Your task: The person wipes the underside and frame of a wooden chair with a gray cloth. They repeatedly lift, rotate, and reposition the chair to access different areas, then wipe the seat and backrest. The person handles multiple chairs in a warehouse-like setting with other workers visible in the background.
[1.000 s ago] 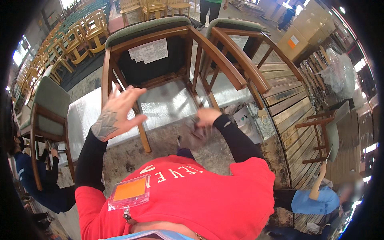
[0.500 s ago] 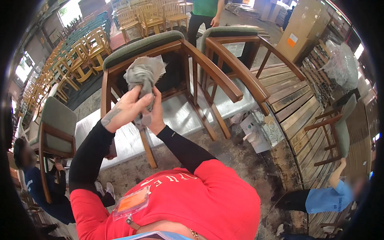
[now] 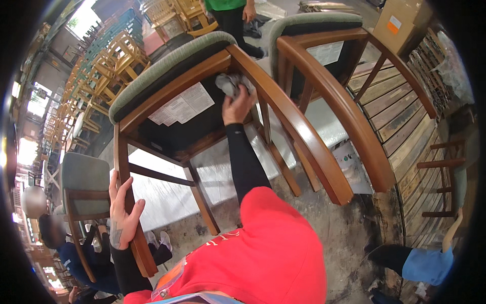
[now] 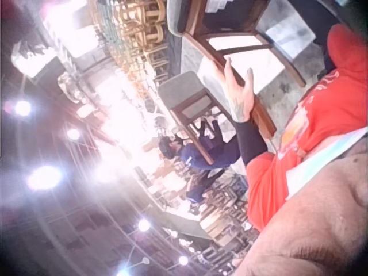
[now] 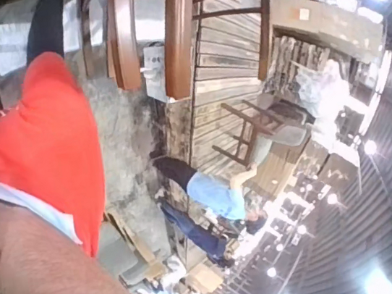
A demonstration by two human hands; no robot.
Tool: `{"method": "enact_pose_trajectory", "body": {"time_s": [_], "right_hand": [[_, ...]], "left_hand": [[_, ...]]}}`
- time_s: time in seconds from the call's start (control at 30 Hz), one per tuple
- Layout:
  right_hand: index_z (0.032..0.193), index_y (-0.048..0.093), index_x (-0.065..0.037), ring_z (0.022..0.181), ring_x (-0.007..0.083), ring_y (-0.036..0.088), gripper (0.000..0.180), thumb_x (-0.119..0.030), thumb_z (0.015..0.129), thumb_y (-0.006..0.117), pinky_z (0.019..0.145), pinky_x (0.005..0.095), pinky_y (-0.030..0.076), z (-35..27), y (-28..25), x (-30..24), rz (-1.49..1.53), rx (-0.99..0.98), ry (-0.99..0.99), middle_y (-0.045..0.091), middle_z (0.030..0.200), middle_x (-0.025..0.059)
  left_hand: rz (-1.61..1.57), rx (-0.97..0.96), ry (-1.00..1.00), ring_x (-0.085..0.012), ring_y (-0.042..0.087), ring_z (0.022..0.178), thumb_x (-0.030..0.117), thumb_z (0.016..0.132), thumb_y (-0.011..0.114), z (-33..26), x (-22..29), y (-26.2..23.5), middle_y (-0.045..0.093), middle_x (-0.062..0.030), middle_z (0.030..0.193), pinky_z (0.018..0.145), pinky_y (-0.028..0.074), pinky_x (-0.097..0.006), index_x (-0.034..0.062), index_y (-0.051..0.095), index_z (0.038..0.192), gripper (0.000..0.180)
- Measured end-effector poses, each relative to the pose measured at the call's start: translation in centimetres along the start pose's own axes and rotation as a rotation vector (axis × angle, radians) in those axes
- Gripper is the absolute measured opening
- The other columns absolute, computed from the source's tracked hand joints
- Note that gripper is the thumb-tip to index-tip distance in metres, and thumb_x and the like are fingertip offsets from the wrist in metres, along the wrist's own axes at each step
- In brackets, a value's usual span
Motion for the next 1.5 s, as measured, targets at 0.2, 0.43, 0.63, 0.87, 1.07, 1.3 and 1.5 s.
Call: {"method": "enact_pose_trajectory", "body": {"time_s": [0.2, 0.43, 0.63, 0.87, 1.07, 1.3, 1.5], "right_hand": [[0.146, 0.036, 0.006, 0.138, 0.0347, 0.045, 0.058, -0.015, 0.096, 0.054, 0.118, 0.0412, 0.029, -7.3, -4.9, 14.6, 0.093, 0.024, 0.709, 0.045, 0.148, 0.0267], [0.138, 0.038, 0.009, 0.13, 0.0426, 0.046, 0.053, -0.019, 0.097, 0.058, 0.112, 0.0452, 0.033, 4.0, 0.5, -1.0, 0.427, 0.214, 0.148, 0.046, 0.139, 0.0303], [0.145, 0.03, 0.007, 0.138, 0.0447, 0.04, 0.06, -0.006, 0.089, 0.049, 0.117, 0.0464, 0.029, -8.6, -2.9, 15.6, 0.013, 0.052, 0.773, 0.038, 0.149, 0.0309], [0.133, 0.041, 0.004, 0.131, 0.0437, 0.041, 0.044, -0.004, 0.091, 0.055, 0.111, 0.0463, 0.032, -4.2, 1.6, 1.7, 0.354, -0.05, 0.313, 0.04, 0.136, 0.031], [0.12, 0.05, 0.003, 0.134, 0.0474, 0.036, 0.045, -0.004, 0.08, 0.069, 0.111, 0.0516, 0.03, -2.1, -2.3, 6.5, -0.137, 0.059, 0.197, 0.038, 0.137, 0.0328], [0.121, 0.053, 0.003, 0.125, 0.042, 0.042, 0.046, -0.031, 0.094, 0.068, 0.108, 0.0535, 0.031, 0.8, -1.1, -7.0, 0.52, 0.071, -0.099, 0.05, 0.121, 0.0239], [0.102, 0.061, -0.01, 0.127, 0.0386, 0.049, 0.031, -0.036, 0.086, 0.068, 0.116, 0.0588, 0.024, -5.6, 6.1, -19.8, 0.462, -0.142, -0.62, 0.059, 0.12, 0.0178]], "left_hand": [[-0.065, -0.022, 0.034, -0.0406, 0.032, 0.147, 0.019, 0.077, 0.07, 2.1, 1.4, 0.2, 0.028, -0.0205, 0.16, 0.117, 0.032, -0.048, 0.0041, 0.055, 0.137, 0.063], [-0.006, -0.044, -0.038, -0.0409, 0.027, 0.15, 0.027, 0.082, 0.068, 0.7, -0.2, 0.7, 0.026, -0.0203, 0.162, 0.119, 0.026, -0.048, 0.0017, 0.055, 0.139, 0.064], [-0.021, -0.044, 0.037, -0.0406, 0.028, 0.149, 0.04, 0.086, 0.065, 1.9, 0.7, 0.1, 0.027, -0.0197, 0.162, 0.118, 0.028, -0.049, 0.0048, 0.056, 0.139, 0.064], [0.032, -0.017, -0.078, -0.0397, 0.031, 0.148, 0.037, 0.086, 0.066, -0.6, -1.5, 0.6, 0.029, -0.0197, 0.16, 0.118, 0.029, -0.048, 0.0049, 0.057, 0.138, 0.062], [-0.108, 0.014, 0.067, -0.0372, 0.033, 0.147, 0.019, 0.081, 0.069, 2.3, 1.0, 0.4, 0.031, -0.0186, 0.159, 0.118, 0.029, -0.045, 0.0041, 0.057, 0.136, 0.058], [-0.138, 0.073, -0.014, -0.0387, 0.039, 0.143, 0.02, 0.079, 0.072, 0.3, -0.9, -0.2, 0.033, -0.019, 0.159, 0.114, 0.036, -0.045, 0.0062, 0.059, 0.134, 0.058], [-0.127, 0.097, 0.023, -0.0397, 0.039, 0.142, 0.021, 0.08, 0.073, 0.9, -0.7, -0.2, 0.029, -0.0194, 0.16, 0.113, 0.037, -0.045, 0.0116, 0.045, 0.148, 0.075]]}}
Point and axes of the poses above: each hand's wrist, its own z-axis towards the middle knuckle, its own y-axis out of the palm, x = y × z, the point moved 7 cm from there along z, towards the middle knuckle
